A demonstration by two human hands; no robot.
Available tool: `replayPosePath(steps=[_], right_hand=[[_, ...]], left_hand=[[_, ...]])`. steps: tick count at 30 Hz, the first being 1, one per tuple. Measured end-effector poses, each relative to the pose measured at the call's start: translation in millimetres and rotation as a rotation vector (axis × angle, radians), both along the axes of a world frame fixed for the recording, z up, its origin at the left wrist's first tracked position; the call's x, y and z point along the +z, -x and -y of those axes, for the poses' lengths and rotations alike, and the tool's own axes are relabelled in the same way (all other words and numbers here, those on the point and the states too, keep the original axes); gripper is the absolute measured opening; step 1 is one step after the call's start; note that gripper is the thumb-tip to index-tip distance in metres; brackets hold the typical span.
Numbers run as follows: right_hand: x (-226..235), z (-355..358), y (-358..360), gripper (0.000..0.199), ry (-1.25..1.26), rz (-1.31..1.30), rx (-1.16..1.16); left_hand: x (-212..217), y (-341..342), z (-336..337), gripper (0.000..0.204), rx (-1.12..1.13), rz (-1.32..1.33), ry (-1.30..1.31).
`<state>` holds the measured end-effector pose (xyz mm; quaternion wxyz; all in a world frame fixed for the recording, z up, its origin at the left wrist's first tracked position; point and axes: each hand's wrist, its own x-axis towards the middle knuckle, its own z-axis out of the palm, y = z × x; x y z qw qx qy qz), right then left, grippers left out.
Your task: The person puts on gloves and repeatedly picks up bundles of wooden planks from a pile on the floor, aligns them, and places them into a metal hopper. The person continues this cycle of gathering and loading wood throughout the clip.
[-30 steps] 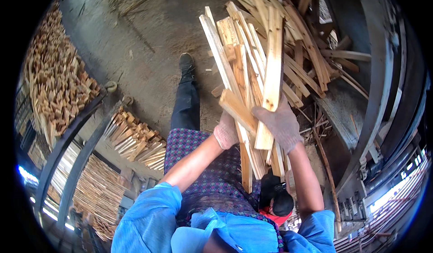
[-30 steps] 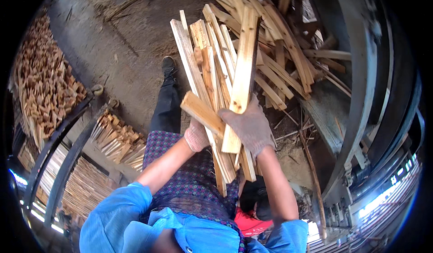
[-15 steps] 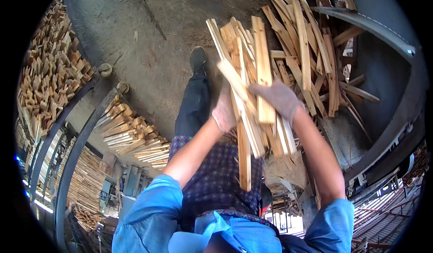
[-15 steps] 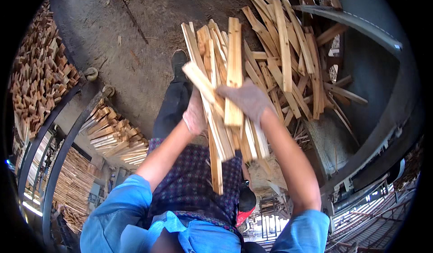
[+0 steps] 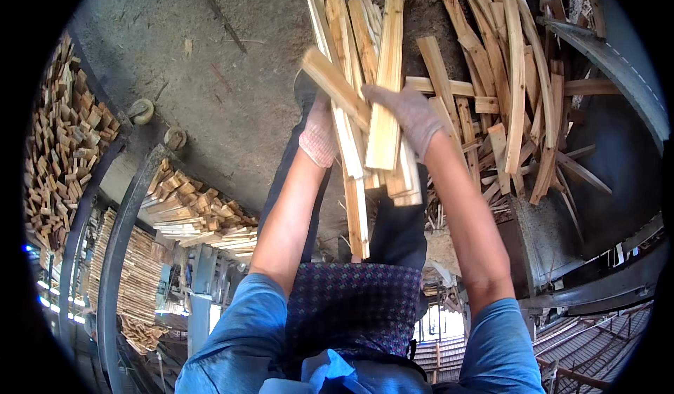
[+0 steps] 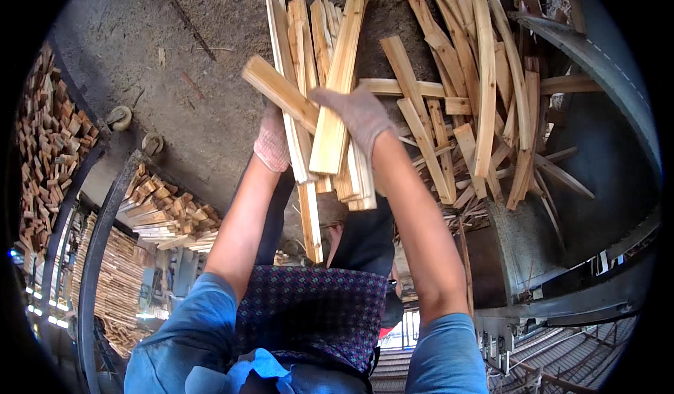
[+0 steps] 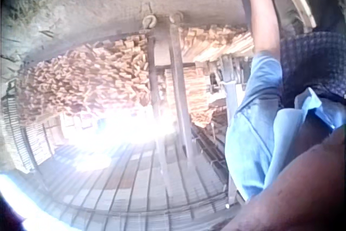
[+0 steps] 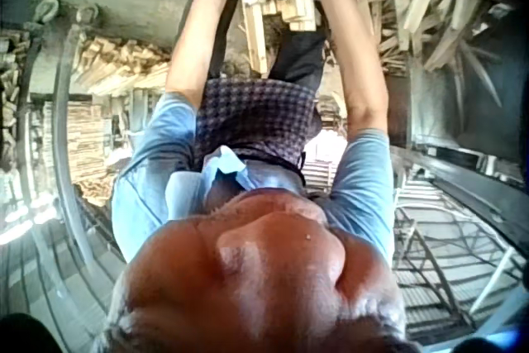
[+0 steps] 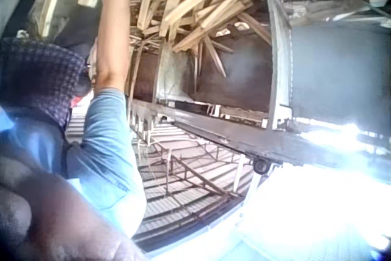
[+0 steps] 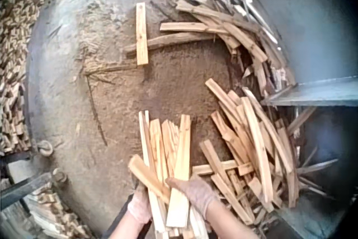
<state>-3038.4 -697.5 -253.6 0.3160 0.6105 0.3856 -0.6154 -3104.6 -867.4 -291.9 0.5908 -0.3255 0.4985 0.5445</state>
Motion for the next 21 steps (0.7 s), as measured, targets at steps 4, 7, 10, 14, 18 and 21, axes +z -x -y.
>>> replayPosePath(steps=[4,7,10,14,18,21], right_hand=[[36.6,-30.0,29.9,0.08,0.115,0.022,0.011],[9.4,-12.6,-0.8,0.076,0.05,-0.052,-0.033],[50.5,-9.1,-10.0,0.076,0.147,-0.021,-0.17],[120.3,4.2,-34.7,0.077,0.021,0.002,-0.176],[176.0,8.1,-100.2,0.067,-0.081,0.024,-0.462],[223.5,8.5,-120.1,0.053,-0.146,-0.077,-0.472]], left_hand=[[1.5,10.9,4.6,0.089,0.209,0.35,-0.169],[13.3,2.2,-13.4,0.088,0.22,0.304,-0.139],[41.6,-5.3,-10.7,0.104,0.116,0.272,-0.112],[90.5,-26.3,-5.4,0.087,0.053,0.324,-0.107],[152.6,-52.6,-27.9,0.079,-0.129,0.368,-0.105],[181.5,-70.6,-31.6,0.08,-0.184,0.362,-0.164]])
